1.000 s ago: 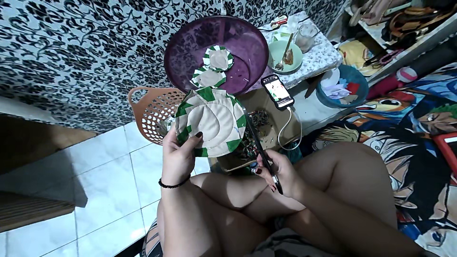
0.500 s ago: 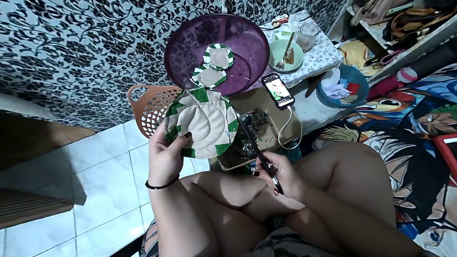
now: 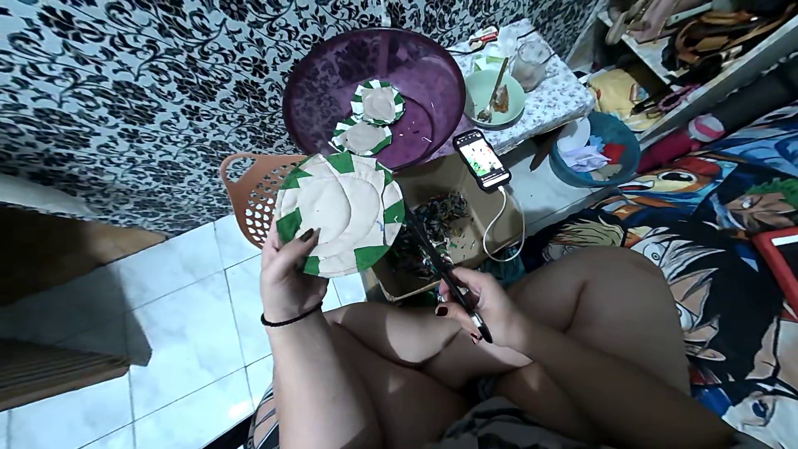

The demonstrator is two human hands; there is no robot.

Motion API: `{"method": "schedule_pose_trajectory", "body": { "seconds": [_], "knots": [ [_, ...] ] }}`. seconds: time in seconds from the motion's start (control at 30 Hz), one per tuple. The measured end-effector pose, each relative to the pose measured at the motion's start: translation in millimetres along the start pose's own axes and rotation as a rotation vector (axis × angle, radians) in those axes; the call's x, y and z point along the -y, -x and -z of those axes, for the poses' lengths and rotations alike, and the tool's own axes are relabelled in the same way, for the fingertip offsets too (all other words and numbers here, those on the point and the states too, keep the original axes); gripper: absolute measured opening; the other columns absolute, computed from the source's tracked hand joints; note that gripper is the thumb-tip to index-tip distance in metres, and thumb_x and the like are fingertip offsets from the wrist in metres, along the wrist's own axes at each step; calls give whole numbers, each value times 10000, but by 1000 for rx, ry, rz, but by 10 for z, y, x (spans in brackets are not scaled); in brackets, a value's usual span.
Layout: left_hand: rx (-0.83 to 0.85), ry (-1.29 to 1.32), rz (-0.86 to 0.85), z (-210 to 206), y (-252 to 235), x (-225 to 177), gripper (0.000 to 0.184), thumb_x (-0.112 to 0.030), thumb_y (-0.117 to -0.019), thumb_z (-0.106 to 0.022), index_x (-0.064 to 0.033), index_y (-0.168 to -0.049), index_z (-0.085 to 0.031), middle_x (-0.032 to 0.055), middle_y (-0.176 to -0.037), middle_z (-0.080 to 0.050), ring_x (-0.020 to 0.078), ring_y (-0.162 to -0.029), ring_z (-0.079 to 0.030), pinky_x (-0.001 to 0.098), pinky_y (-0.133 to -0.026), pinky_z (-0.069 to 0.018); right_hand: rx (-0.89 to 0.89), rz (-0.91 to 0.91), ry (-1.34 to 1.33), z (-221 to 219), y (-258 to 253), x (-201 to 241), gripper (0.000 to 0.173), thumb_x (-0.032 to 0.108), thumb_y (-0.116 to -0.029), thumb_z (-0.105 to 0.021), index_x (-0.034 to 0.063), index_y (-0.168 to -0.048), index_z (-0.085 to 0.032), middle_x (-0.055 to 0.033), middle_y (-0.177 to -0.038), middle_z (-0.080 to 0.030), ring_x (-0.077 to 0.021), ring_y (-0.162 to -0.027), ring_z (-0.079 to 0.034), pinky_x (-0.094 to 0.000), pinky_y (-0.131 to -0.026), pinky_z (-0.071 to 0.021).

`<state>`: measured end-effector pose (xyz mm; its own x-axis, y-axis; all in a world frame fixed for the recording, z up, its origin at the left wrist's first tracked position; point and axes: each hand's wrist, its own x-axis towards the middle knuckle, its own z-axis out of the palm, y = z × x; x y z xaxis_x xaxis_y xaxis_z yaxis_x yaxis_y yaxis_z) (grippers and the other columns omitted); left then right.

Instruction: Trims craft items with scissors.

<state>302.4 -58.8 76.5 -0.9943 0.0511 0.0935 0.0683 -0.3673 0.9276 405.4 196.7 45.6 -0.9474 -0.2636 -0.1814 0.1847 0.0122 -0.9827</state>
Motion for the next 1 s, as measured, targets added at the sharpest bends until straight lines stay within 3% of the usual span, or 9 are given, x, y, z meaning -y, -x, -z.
{"method": "schedule_pose_trajectory", "body": {
  "seconds": [0.1,0.17,0.3,0.4,0.53,0.63,0.73,0.83,1.0],
  "knots": [
    [6,303,-6,-8,3,77,171,-222,-877,-665,-193,-1035,-722,1,-990,-760,107,-878,-732,316,-731,-629,15,15,7,-19,14,21,293,194,-920,-737,-22,-1079,-619,0,-852,-595,29,-593,-527,-130,-545,-476],
    [2,446,-32,-28,-20,114,168,-239,-915,-618,-146,-1017,-714,45,-990,-753,144,-882,-736,345,-720,-635,16,48,16,-30,17,8,308,207,-921,-742,-29,-1078,-621,0,-844,-596,30,-611,-536,-128,-556,-480],
    [-46,664,-40,-101,-79,160,502,-475,-1050,-338,-100,-1229,-619,122,-1176,-697,241,-1081,-691,446,-869,-604,18,79,40,-47,31,16,350,208,-912,-758,-52,-1102,-620,-23,-872,-610,26,-645,-544,-126,-575,-479],
    [-85,716,-66,-131,-133,189,721,-640,-1033,-156,-113,-1364,-520,125,-1309,-634,254,-1216,-624,462,-978,-554,17,96,53,-72,29,3,346,199,-909,-756,-54,-1104,-623,-45,-898,-623,16,-661,-561,-132,-586,-491],
    [-103,718,-52,-194,-130,189,807,-710,-992,-75,-156,-1388,-509,97,-1348,-614,241,-1246,-602,468,-991,-540,26,96,59,-91,31,-18,367,232,-914,-761,-55,-1099,-627,-59,-935,-634,14,-671,-573,-132,-593,-500],
    [-92,690,-3,-230,-103,187,852,-786,-945,-103,-192,-1360,-552,96,-1298,-645,249,-1119,-664,457,-791,-600,39,75,73,-93,34,-9,378,251,-920,-757,-49,-1108,-624,-73,-954,-636,1,-706,-589,-140,-620,-508],
    [-61,650,33,-260,-79,210,859,-840,-909,-159,-212,-1316,-581,97,-1222,-669,248,-973,-696,423,-641,-599,32,64,84,-96,32,6,389,255,-918,-761,-51,-1114,-624,-73,-947,-639,1,-720,-593,-140,-632,-508],
    [23,685,47,-249,-58,254,772,-790,-929,-313,-188,-1321,-596,117,-1252,-664,276,-1068,-682,481,-773,-604,17,42,101,-98,31,-3,396,264,-915,-767,-51,-1112,-627,-80,-951,-642,-6,-711,-599,-145,-627,-516],
    [25,639,43,-303,-36,291,528,-586,-967,-511,-170,-1273,-624,120,-1221,-679,279,-1080,-679,497,-842,-591,-6,18,118,-100,30,2,383,255,-914,-766,-43,-1111,-628,-72,-949,-637,0,-716,-595,-137,-635,-513]
  ]
}}
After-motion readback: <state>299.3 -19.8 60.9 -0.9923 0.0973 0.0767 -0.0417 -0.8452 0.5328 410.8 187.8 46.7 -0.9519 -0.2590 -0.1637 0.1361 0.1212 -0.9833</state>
